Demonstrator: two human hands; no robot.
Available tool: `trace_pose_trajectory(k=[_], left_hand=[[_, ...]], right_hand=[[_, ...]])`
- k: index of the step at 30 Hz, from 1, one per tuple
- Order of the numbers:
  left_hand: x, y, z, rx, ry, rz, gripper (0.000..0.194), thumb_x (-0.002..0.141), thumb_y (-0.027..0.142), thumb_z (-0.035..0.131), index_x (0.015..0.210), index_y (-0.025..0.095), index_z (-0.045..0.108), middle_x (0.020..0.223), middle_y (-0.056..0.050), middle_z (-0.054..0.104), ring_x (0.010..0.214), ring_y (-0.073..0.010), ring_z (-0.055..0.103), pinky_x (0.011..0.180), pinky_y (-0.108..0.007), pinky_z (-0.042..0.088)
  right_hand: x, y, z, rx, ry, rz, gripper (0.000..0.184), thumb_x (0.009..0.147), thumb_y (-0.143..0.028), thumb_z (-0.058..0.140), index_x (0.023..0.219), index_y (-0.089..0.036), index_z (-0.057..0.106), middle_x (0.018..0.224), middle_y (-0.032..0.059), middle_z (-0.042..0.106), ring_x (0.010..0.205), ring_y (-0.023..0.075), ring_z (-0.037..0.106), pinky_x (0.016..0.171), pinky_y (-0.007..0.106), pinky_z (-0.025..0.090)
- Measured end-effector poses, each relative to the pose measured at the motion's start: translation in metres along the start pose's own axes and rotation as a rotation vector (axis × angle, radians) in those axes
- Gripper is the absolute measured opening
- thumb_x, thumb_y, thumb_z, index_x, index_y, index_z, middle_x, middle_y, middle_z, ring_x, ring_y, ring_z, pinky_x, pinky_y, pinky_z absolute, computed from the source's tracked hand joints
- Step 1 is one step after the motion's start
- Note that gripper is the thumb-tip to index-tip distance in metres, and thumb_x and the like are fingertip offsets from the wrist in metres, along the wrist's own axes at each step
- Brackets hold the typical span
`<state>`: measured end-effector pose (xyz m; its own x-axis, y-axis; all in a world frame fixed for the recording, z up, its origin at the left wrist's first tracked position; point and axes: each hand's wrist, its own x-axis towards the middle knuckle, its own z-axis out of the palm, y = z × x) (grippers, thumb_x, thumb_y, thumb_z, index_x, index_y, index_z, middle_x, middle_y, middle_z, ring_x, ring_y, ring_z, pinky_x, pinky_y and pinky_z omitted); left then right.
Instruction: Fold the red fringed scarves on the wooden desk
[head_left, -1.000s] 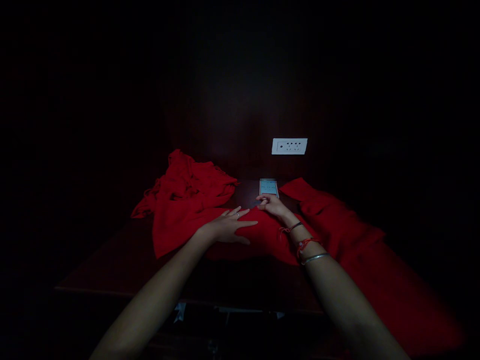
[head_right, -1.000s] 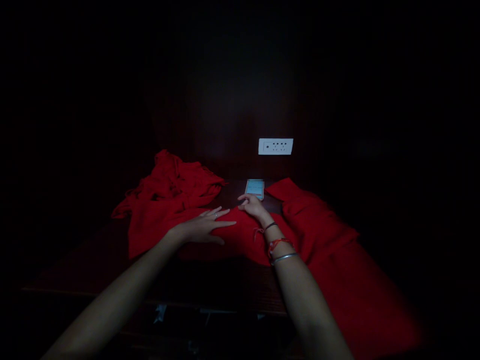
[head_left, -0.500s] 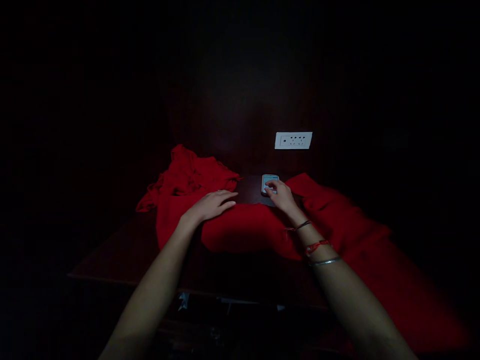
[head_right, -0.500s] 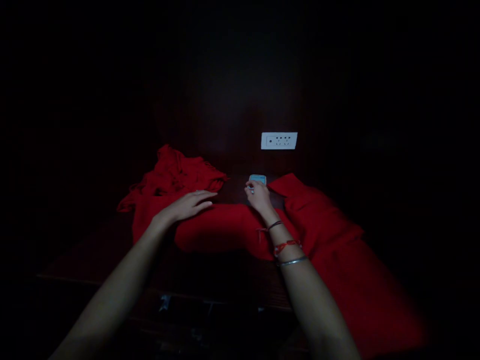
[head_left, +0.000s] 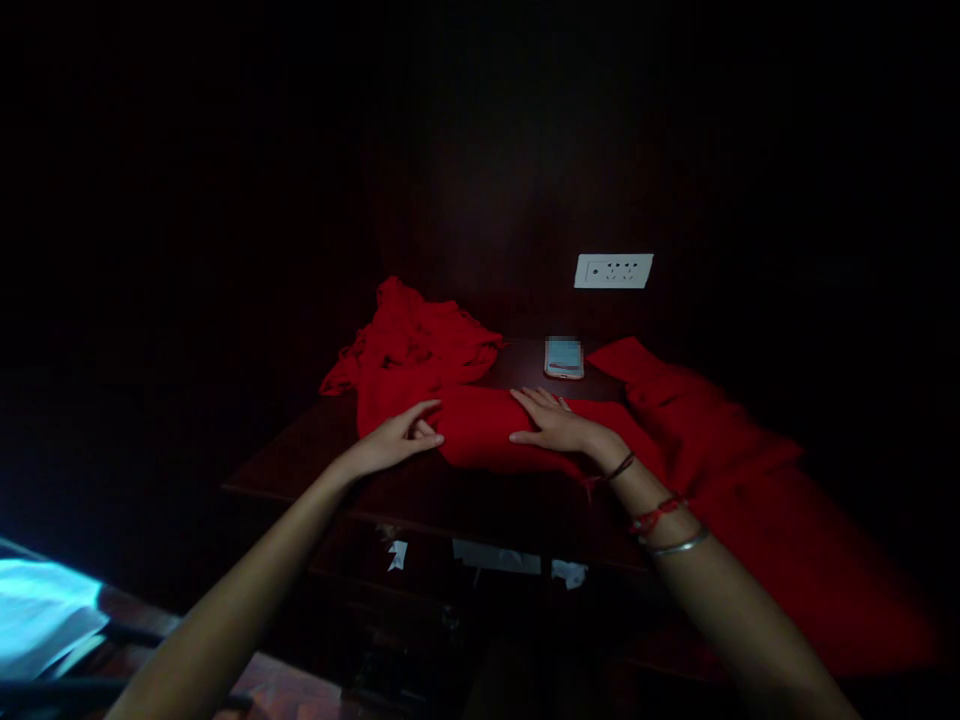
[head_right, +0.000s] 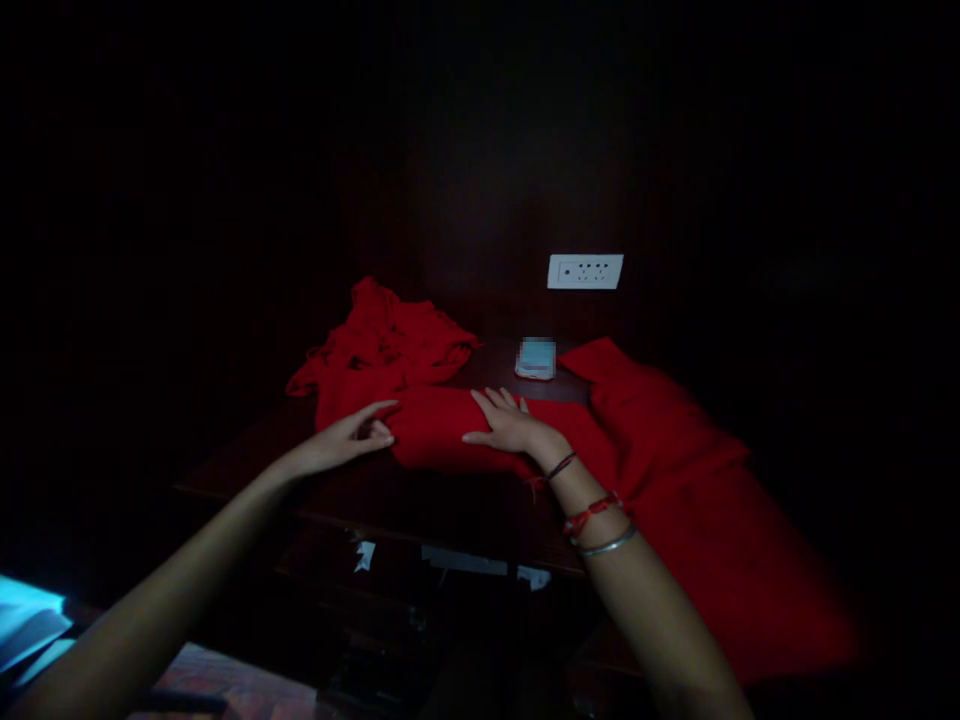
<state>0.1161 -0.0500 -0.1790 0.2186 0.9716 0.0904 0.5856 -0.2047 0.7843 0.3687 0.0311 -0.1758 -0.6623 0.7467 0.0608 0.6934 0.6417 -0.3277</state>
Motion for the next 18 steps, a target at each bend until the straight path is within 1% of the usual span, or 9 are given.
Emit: trace_pose_trajectory(k=[1, 3, 5, 6, 8, 11, 14, 16, 18], left_hand=[[-0.004, -0.001, 0.004, -0.064, -0.032, 0.01, 0.065, 0.068, 0.032, 0.055, 0.125, 0.017, 0.026, 0.083, -0.002, 0.056, 0.076, -0.012, 0.053, 0.07, -0.028, 0.043], [-0.005, -0.003, 0.013, -0.172, -0.039, 0.036, 0.078, 0.063, 0.024, 0.06, 0.128, 0.02, 0.017, 0.096, -0.005, 0.053, 0.084, -0.013, 0.051, 0.072, -0.028, 0.043], [-0.002, -0.006, 0.021, -0.246, -0.018, 0.062, 0.083, 0.061, 0.019, 0.06, 0.129, 0.022, 0.012, 0.104, -0.008, 0.049, 0.089, -0.0144, 0.05, 0.072, -0.029, 0.044], [0.001, -0.007, 0.023, -0.271, -0.014, 0.076, 0.084, 0.061, 0.018, 0.059, 0.129, 0.021, 0.011, 0.105, -0.008, 0.049, 0.089, -0.0147, 0.05, 0.073, -0.029, 0.044], [0.004, -0.008, 0.027, -0.295, -0.029, 0.114, 0.08, 0.064, 0.017, 0.057, 0.129, 0.02, 0.011, 0.105, -0.009, 0.05, 0.091, -0.0152, 0.051, 0.076, -0.031, 0.043], [0.004, -0.005, 0.028, -0.245, -0.119, 0.186, 0.082, 0.064, 0.017, 0.057, 0.13, 0.023, 0.008, 0.113, -0.01, 0.046, 0.095, -0.017, 0.05, 0.079, -0.032, 0.042], [0.006, -0.001, 0.029, -0.188, -0.187, 0.216, 0.088, 0.063, 0.018, 0.059, 0.131, 0.023, 0.003, 0.109, -0.01, 0.048, 0.087, -0.0157, 0.054, 0.074, -0.029, 0.044], [0.013, 0.0, 0.028, -0.2, -0.13, 0.217, 0.08, 0.067, 0.02, 0.054, 0.131, 0.021, 0.005, 0.1, -0.008, 0.051, 0.074, -0.0113, 0.056, 0.068, -0.026, 0.045], [0.022, 0.0, 0.024, -0.225, -0.008, 0.212, 0.071, 0.071, 0.022, 0.049, 0.13, 0.021, 0.01, 0.088, -0.003, 0.052, 0.058, -0.0062, 0.053, 0.06, -0.022, 0.045]], right_hand=[[-0.009, -0.004, -0.003, 0.001, 0.058, -0.013, 0.075, 0.068, -0.051, 0.049, 0.129, -0.016, 0.024, 0.132, 0.0137, 0.024, 0.121, 0.0281, 0.017, 0.095, 0.042, 0.019], [-0.03, -0.011, -0.006, 0.024, 0.147, 0.006, 0.068, 0.07, -0.045, 0.05, 0.127, -0.015, 0.027, 0.124, 0.0144, 0.038, 0.113, 0.0256, 0.034, 0.09, 0.036, 0.029], [-0.051, -0.015, -0.001, 0.06, 0.164, 0.108, 0.063, 0.071, -0.04, 0.05, 0.126, -0.016, 0.029, 0.107, 0.0138, 0.052, 0.097, 0.0237, 0.049, 0.08, 0.033, 0.038], [-0.061, -0.016, 0.003, 0.076, 0.163, 0.159, 0.062, 0.071, -0.037, 0.051, 0.126, -0.016, 0.03, 0.1, 0.0128, 0.056, 0.091, 0.023, 0.052, 0.076, 0.032, 0.04], [-0.074, -0.017, 0.016, 0.11, 0.197, 0.186, 0.061, 0.07, -0.029, 0.053, 0.125, -0.017, 0.03, 0.099, 0.0108, 0.057, 0.089, 0.0217, 0.053, 0.074, 0.032, 0.04], [-0.077, -0.017, 0.034, 0.182, 0.345, 0.135, 0.059, 0.068, -0.016, 0.052, 0.123, -0.02, 0.031, 0.108, 0.0083, 0.052, 0.095, 0.0182, 0.05, 0.079, 0.03, 0.038], [-0.068, -0.015, 0.039, 0.255, 0.495, 0.163, 0.046, 0.068, -0.013, 0.048, 0.113, -0.02, 0.041, 0.09, 0.0047, 0.057, 0.081, 0.0151, 0.053, 0.072, 0.027, 0.04], [-0.062, -0.013, 0.033, 0.321, 0.596, 0.211, 0.037, 0.068, -0.013, 0.047, 0.104, -0.02, 0.046, 0.075, 0.0009, 0.056, 0.069, 0.0131, 0.053, 0.066, 0.025, 0.041], [-0.059, -0.009, 0.022, 0.387, 0.679, 0.252, 0.033, 0.067, -0.015, 0.049, 0.099, -0.021, 0.048, 0.068, -0.0014, 0.053, 0.063, 0.0116, 0.052, 0.061, 0.023, 0.041]])
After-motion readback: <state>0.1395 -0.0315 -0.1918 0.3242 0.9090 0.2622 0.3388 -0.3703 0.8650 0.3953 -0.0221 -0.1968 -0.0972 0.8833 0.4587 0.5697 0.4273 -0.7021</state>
